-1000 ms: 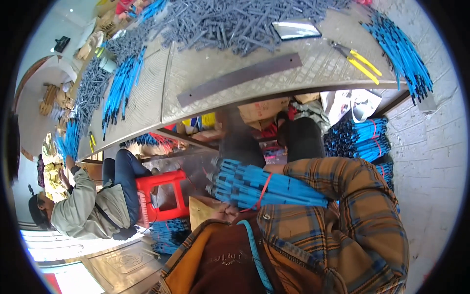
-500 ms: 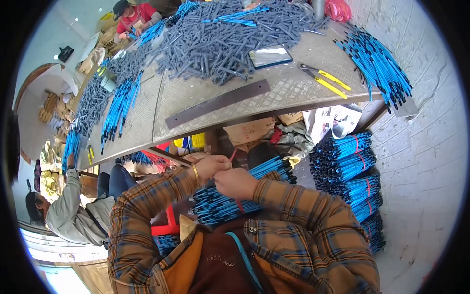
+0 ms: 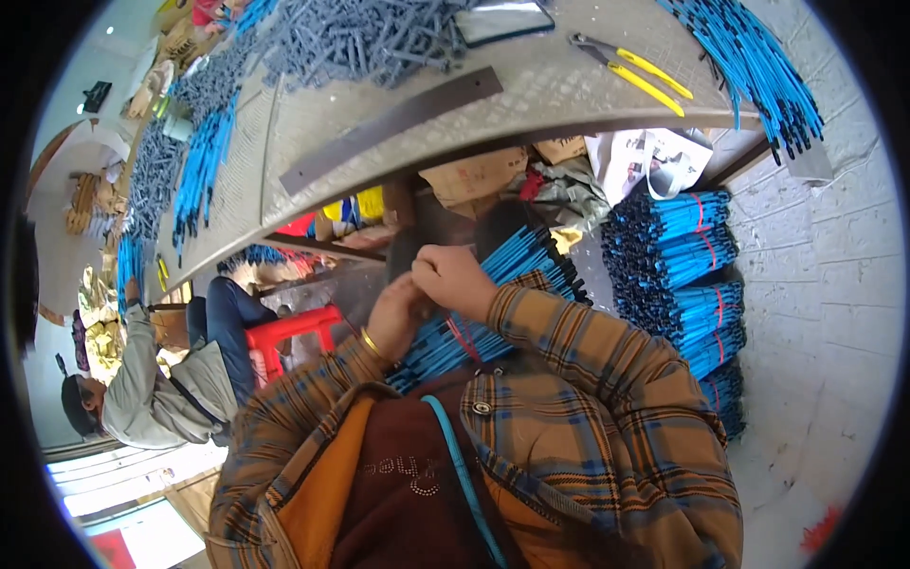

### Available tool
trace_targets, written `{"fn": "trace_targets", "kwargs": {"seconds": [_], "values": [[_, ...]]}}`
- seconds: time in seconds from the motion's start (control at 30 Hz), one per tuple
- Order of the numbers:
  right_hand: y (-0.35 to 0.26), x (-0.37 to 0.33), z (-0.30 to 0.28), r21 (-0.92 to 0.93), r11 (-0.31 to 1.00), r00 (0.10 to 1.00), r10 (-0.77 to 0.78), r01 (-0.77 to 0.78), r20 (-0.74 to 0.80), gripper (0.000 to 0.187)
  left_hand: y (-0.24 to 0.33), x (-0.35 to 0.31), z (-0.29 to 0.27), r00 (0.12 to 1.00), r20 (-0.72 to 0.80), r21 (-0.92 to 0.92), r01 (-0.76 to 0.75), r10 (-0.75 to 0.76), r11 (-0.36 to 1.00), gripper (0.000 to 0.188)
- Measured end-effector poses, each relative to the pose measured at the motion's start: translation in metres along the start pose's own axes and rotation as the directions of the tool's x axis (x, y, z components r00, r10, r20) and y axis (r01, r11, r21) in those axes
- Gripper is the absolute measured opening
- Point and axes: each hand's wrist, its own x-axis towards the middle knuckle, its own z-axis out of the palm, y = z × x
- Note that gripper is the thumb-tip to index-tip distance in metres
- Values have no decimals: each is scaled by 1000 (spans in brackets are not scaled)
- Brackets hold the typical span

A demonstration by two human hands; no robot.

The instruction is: The person bundles plastic components together with rubber bands, then trims the bundled components using pliers.

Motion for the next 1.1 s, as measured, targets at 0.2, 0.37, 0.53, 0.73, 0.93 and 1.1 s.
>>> {"fn": "trace_targets", "kwargs": {"seconds": [0.2, 0.37, 0.53, 0.73, 0.93, 1.1], "values": [[-4, 0, 2, 17, 1000, 999, 8, -8, -36, 20, -1, 7, -9, 977, 207, 217, -87, 41, 972, 17], [-8, 19, 0, -323, 833, 886, -463, 449, 36, 23, 6, 0, -15, 949, 307, 289, -169, 76, 942, 21], [-17, 37, -3, 41, 977, 939, 191, -211, 286, 22, 12, 11, -24, 902, 422, 257, -216, 92, 942, 21], [-16, 37, 11, 71, 906, 860, 369, -418, 352, 22, 9, 12, -36, 847, 531, 239, -179, 26, 954, 22], [-21, 50, -17, -189, 961, 972, -176, 204, 156, 23, 5, 9, -38, 922, 386, 181, -67, -9, 981, 24], [-33, 20, -36, -558, 779, 838, 79, 286, 540, 21, 5, 9, -36, 933, 360, 156, -84, 22, 984, 25]]}}
